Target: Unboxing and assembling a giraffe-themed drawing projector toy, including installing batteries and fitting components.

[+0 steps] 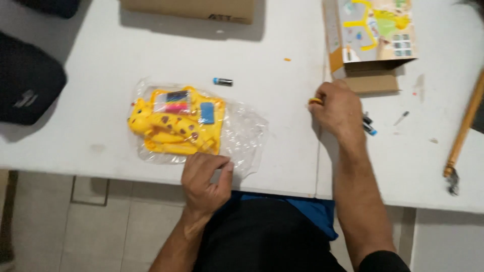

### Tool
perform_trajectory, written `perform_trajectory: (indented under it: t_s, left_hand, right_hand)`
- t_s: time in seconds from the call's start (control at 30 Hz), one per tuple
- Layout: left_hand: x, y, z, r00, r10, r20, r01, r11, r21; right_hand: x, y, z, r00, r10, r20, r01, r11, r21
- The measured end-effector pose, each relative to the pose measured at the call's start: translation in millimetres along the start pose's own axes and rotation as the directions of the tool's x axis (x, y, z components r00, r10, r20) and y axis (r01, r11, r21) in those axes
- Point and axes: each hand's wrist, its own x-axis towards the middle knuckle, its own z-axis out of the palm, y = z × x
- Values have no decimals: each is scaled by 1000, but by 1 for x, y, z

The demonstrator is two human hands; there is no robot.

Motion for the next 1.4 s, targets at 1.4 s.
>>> perform_trajectory:
  t_s: [1.4]
  left_hand:
    - [-49,-54,10,974,82,210,-52,988,-145]
  right_hand:
    - [-42,-80,18,783,-592,192,222,554,802]
